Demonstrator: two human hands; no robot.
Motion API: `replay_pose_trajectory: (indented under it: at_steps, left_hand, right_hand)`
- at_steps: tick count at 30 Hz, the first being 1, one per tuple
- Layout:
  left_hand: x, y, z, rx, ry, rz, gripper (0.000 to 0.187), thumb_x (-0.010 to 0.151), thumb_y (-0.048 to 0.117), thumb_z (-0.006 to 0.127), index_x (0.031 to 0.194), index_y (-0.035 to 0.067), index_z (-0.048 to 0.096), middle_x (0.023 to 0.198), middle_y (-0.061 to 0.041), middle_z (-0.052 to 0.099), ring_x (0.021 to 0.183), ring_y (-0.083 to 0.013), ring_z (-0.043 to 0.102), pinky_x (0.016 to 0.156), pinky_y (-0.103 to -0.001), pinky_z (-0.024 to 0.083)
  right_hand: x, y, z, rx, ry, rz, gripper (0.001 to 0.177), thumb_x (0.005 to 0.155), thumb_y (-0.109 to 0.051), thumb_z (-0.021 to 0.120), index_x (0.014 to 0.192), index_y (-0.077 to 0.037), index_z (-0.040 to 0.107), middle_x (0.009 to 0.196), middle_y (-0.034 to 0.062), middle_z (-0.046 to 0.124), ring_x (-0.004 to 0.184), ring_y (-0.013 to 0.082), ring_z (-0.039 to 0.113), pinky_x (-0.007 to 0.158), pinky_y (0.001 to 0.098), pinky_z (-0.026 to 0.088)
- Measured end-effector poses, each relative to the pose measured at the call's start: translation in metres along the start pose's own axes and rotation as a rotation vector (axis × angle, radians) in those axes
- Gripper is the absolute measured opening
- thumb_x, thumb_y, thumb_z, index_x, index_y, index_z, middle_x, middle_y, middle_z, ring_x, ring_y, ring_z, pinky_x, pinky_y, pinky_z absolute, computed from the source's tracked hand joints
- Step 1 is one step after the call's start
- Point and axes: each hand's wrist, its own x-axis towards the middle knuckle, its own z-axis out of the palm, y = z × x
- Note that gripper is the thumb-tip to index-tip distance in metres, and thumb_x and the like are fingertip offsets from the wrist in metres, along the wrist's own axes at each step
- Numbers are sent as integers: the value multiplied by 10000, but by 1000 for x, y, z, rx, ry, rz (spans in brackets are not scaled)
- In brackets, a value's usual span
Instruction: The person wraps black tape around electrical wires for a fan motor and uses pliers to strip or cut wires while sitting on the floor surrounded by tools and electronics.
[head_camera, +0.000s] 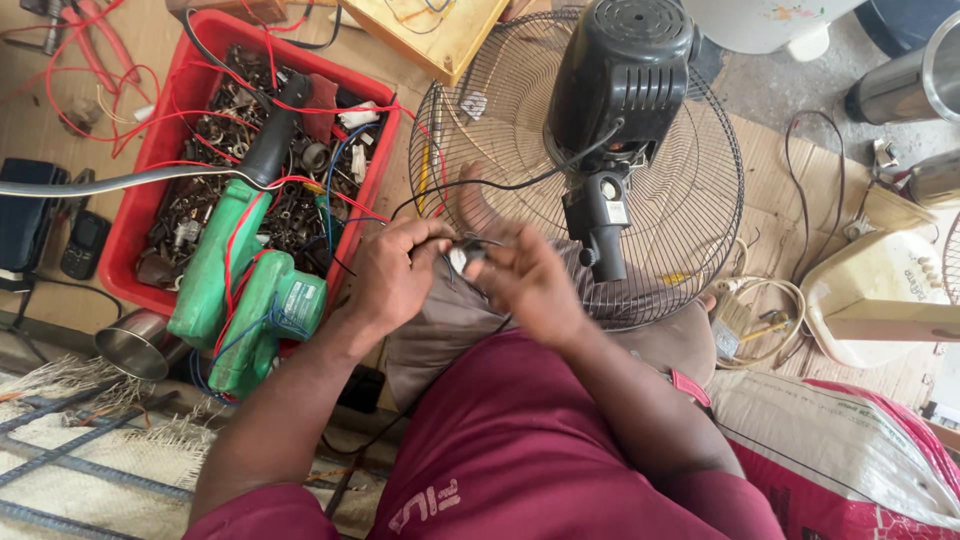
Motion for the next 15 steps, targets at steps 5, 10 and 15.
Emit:
replay_pose_trajectory:
  at_steps: [5,10,15]
  left_hand:
    - [-12,1,-3,13,-47,182,104,947,43,689,1020,-8,742,876,-139,713,735,-207,689,632,-338,510]
    - [-2,-12,10,-132,-69,-313,320,960,303,714,829,11,741,648,-80,670,516,-113,568,480,-292,411]
    - [3,-26,18,-650,-32,-749,375,958,374,662,760,55,679,652,11,611,501,-45,507,431,-215,363]
  right_hand:
    - [25,-40,-21,922,-21,282,450,977,-315,666,1361,-167,484,940,56,677,708,105,607,639,271,509]
    - [27,-41,-23,894,-229,324,421,970,-359,589,1314,-128,515,1111,153,761,834,212,715,646,284,537]
    - [-13,7,-9,68,-108,112,275,933,-120,774,1153,-14,647,917,122,666,723,134,610,620,267,506]
